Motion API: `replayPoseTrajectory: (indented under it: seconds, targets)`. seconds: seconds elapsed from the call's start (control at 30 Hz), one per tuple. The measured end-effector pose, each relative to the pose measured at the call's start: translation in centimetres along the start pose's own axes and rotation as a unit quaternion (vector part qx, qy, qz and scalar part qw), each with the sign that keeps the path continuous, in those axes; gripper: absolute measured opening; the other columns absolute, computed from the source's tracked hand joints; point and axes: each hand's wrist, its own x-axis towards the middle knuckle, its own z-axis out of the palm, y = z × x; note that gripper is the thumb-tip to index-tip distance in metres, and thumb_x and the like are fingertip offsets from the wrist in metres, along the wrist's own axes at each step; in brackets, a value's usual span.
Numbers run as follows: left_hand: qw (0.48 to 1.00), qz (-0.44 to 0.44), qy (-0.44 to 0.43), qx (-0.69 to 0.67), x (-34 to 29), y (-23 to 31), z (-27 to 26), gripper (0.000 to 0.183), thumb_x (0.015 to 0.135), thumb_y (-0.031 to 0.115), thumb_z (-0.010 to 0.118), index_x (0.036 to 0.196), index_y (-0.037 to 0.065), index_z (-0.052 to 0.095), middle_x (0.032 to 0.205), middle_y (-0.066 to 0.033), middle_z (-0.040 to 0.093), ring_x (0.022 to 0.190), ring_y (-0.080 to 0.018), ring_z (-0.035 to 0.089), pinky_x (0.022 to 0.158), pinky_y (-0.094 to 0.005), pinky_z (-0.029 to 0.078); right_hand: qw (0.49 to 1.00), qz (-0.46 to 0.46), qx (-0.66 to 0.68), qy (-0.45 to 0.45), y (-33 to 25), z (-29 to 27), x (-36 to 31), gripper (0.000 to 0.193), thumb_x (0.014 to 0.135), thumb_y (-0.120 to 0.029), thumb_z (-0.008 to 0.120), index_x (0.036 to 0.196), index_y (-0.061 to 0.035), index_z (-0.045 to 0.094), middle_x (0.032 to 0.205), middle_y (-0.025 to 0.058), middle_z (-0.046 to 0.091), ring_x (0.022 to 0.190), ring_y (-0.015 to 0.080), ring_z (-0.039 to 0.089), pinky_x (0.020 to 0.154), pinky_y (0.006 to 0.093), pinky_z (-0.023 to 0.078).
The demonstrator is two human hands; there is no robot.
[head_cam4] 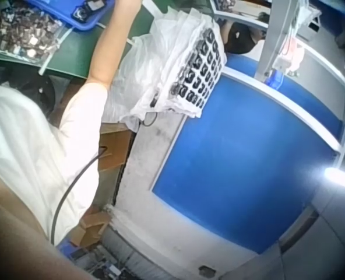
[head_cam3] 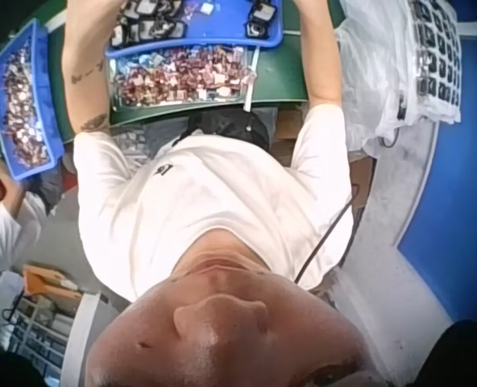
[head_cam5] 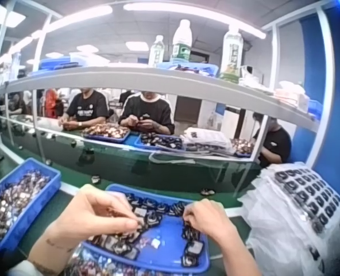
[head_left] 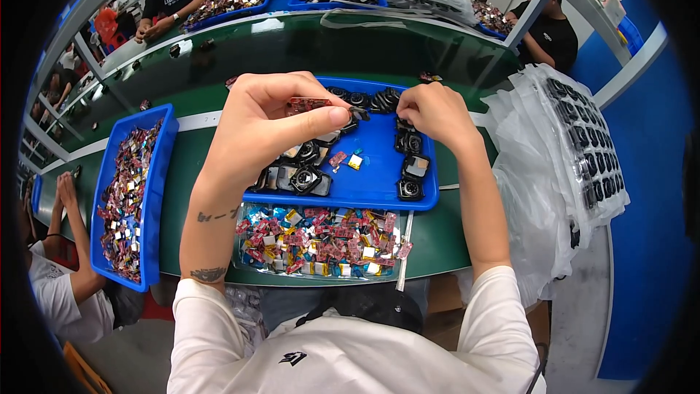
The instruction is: The recorder is seen assembling small electronic components, specifically placing small colored pieces into black circular frames at a factory workstation.
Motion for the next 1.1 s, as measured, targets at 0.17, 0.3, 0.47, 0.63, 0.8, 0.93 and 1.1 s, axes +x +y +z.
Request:
replayPoseTrajectory:
  seconds: [0.17, 0.3, 0.47, 0.63, 0.8, 0.93, 1.1]
  targets:
    - [1.0, -0.005, -0.001, -0.005, 0.0, 0.1, -0.1, 0.009, 0.078, 0.003, 0.069, 0.085, -0.003, 0.068, 0.081, -0.0066, 0.066, 0.075, -0.0087, 0.061, 0.068, -0.0201, 0.05, 0.966, 0.074, -0.109, -0.221, -1.4, -1.5, -0.9, 0.028, 0.055, -0.027, 0.081, 0.067, -0.0084, 0.065, 0.067, 0.0051, 0.066, 0.068, 0.0232, 0.064, 0.061, 0.0326, 0.049]
    - [1.0, -0.004, -0.002, -0.007, 0.0, 0.0, -0.1, 0.009, 0.078, 0.004, 0.07, 0.084, -0.003, 0.068, 0.08, -0.0059, 0.066, 0.074, -0.0081, 0.061, 0.068, -0.0196, 0.049, 0.963, 0.04, -0.075, -0.257, -1.2, -0.2, -1.4, 0.029, 0.052, -0.023, 0.083, 0.068, -0.0076, 0.064, 0.07, 0.0057, 0.066, 0.067, 0.0242, 0.062, 0.061, 0.0349, 0.048]
    - [1.0, -0.001, 0.006, 0.001, 0.0, -0.7, 0.2, 0.007, 0.077, 0.003, 0.07, 0.082, -0.002, 0.068, 0.083, -0.0057, 0.065, 0.072, -0.0073, 0.06, 0.066, -0.0196, 0.048, 0.963, -0.081, 0.176, -0.189, -0.6, -0.9, -0.4, 0.021, 0.067, -0.013, 0.074, 0.083, -0.0018, 0.067, 0.069, 0.0068, 0.065, 0.063, 0.0148, 0.061, 0.058, 0.0275, 0.047]
    - [0.995, -0.014, 0.065, 0.079, 0.1, -1.7, 1.7, 0.009, 0.075, 0.007, 0.07, 0.078, -0.002, 0.068, 0.096, -0.0091, 0.064, 0.077, -0.0084, 0.058, 0.066, -0.0205, 0.046, 0.88, 0.035, 0.468, -0.068, -4.1, -2.3, -0.7, 0.015, 0.08, -0.01, 0.067, 0.087, 0.0033, 0.065, 0.075, 0.0087, 0.067, 0.068, 0.0103, 0.064, 0.059, 0.0234, 0.05]
    - [0.966, 0.024, 0.119, 0.229, 0.5, -2.6, 1.9, 0.011, 0.072, 0.011, 0.068, 0.076, 0.0, 0.069, 0.108, -0.0109, 0.064, 0.097, -0.0176, 0.056, 0.073, -0.0274, 0.048, 0.808, 0.007, 0.589, -0.033, -6.4, -2.5, -1.8, 0.022, 0.08, -0.002, 0.064, 0.101, 0.0038, 0.063, 0.083, 0.0088, 0.067, 0.073, 0.0107, 0.064, 0.066, 0.0215, 0.053]
    - [0.943, 0.043, 0.128, 0.304, 0.5, -2.5, 1.9, 0.013, 0.071, 0.013, 0.068, 0.076, 0.001, 0.069, 0.108, -0.0113, 0.065, 0.1, -0.0204, 0.056, 0.074, -0.0282, 0.048, 0.832, -0.012, 0.553, -0.04, -7.0, -2.4, -2.3, 0.028, 0.08, 0.0, 0.064, 0.107, 0.0034, 0.062, 0.088, 0.009, 0.067, 0.076, 0.0107, 0.064, 0.068, 0.0217, 0.053]
    - [0.938, 0.053, 0.123, 0.32, 0.5, -2.7, 1.9, 0.013, 0.071, 0.014, 0.068, 0.076, 0.001, 0.069, 0.106, -0.0123, 0.065, 0.1, -0.0224, 0.056, 0.078, -0.0306, 0.047, 0.841, -0.008, 0.539, -0.037, -7.2, -2.6, -2.7, 0.029, 0.081, -0.001, 0.064, 0.11, 0.0028, 0.061, 0.09, 0.0088, 0.066, 0.08, 0.0113, 0.064, 0.068, 0.0221, 0.053]
